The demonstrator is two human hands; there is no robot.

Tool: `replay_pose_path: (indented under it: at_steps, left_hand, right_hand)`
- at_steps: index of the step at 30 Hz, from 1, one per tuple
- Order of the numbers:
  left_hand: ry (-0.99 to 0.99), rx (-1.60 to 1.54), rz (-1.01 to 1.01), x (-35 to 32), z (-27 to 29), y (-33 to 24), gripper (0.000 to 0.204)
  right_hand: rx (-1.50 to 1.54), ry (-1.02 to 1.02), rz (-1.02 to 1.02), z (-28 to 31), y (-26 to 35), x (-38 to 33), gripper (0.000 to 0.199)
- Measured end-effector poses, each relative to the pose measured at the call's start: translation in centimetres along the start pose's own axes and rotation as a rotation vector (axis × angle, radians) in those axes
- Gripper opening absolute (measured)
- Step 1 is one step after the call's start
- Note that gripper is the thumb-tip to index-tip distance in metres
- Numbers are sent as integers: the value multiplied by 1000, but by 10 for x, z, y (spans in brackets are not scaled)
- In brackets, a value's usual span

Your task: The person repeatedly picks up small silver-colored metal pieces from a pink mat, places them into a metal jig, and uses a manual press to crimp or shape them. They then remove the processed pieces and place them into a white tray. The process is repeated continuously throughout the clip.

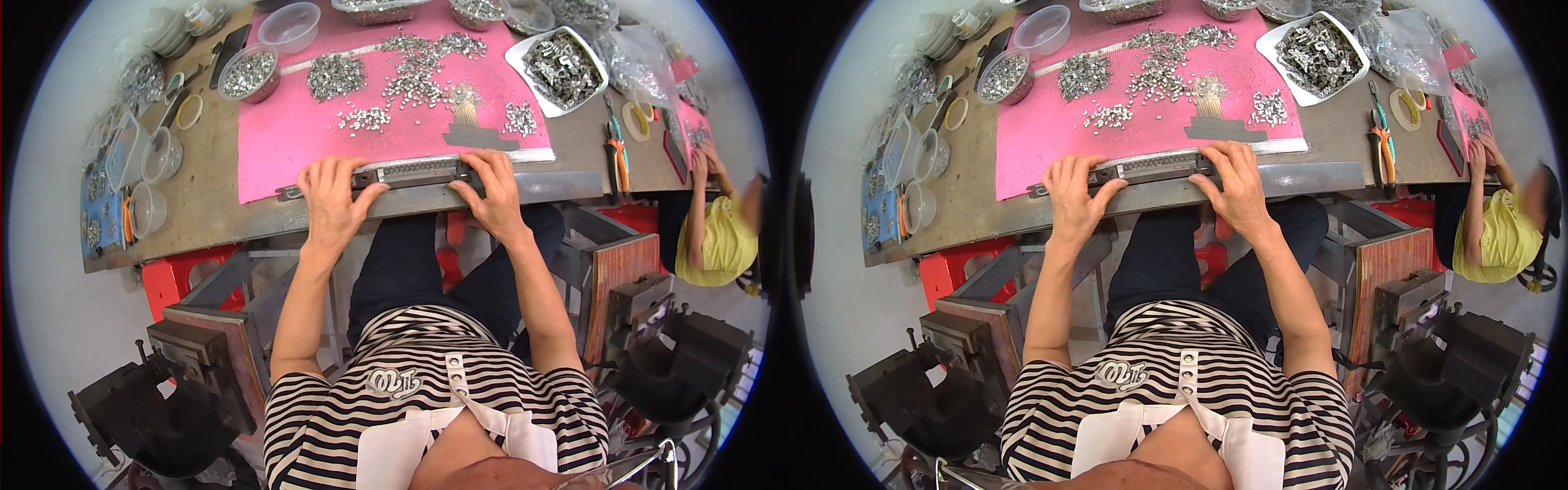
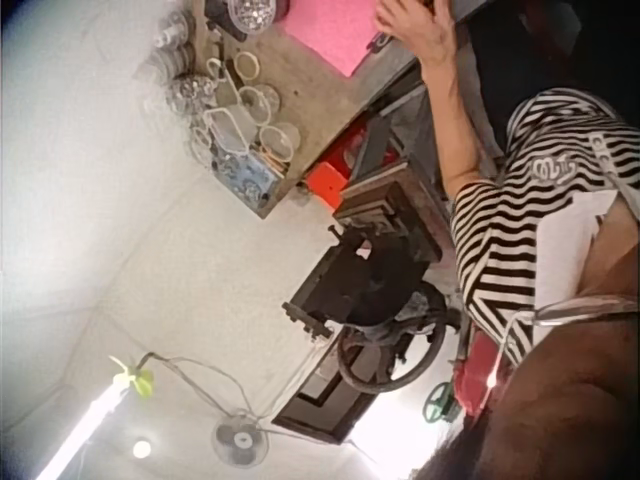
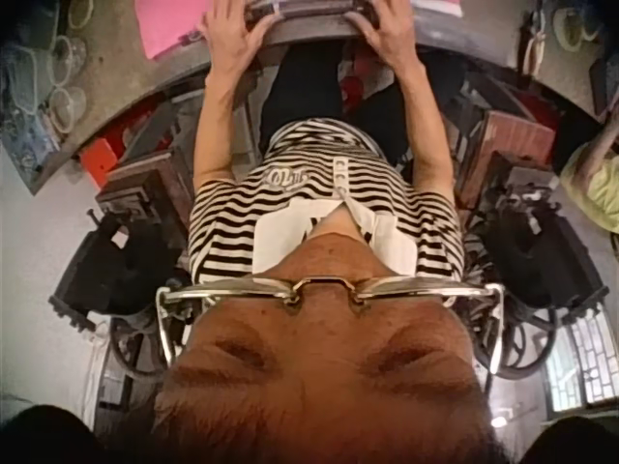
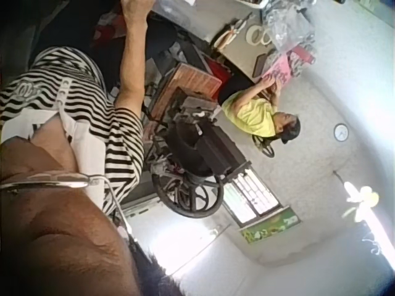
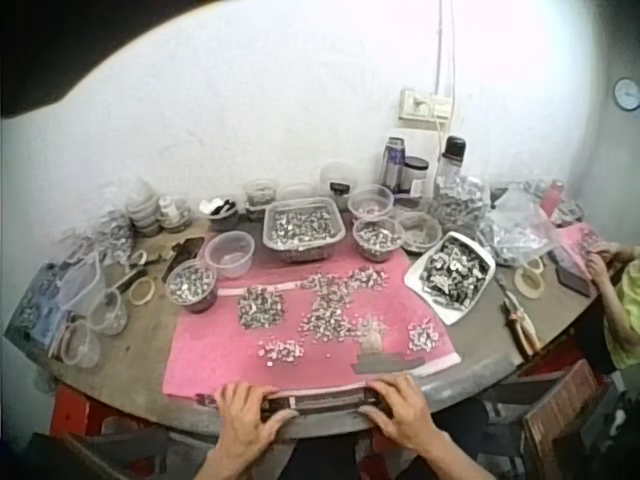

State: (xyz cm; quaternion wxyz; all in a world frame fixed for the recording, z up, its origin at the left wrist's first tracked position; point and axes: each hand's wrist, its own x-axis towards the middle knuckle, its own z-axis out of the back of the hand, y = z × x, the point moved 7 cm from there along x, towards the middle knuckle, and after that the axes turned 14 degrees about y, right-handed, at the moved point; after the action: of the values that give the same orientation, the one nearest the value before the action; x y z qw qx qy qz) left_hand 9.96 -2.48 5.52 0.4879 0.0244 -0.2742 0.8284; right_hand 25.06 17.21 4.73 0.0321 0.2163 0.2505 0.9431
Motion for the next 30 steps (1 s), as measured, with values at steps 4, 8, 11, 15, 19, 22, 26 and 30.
replay_pose_path:
  at_steps: [4, 8, 11, 15, 19, 22, 26, 30]
  left_hand:
    - [29, -97, -14, -11, -9, 8, 37]
    - [2, -140, -80, -16, -18, 4, 36]
    - [-71, -115, -135, -19, -21, -3, 36]
    - [-72, -108, -126, -19, -21, -6, 36]
    - [-1, -152, -76, -11, -20, 0, 34]
    - [155, -102, 20, 2, -15, 3, 33]
    - [86, 83, -93, 13, -9, -3, 40]
    - [235, 116, -93, 52, -27, -10, 55]
  right_hand:
    - [-42, -45, 9, -6, 4, -8, 45]
    - [-133, -134, 18, -8, 9, -21, 45]
    - [-154, -169, 17, -7, 8, -25, 47]
    - [-149, -162, 11, -7, 6, -27, 47]
    - [-70, -64, -24, 1, 4, -14, 44]
    - [2, 110, -59, 9, -4, 4, 42]
    - [-29, 183, 15, 18, -1, 30, 39]
    - [-77, 181, 89, -10, -5, 77, 40]
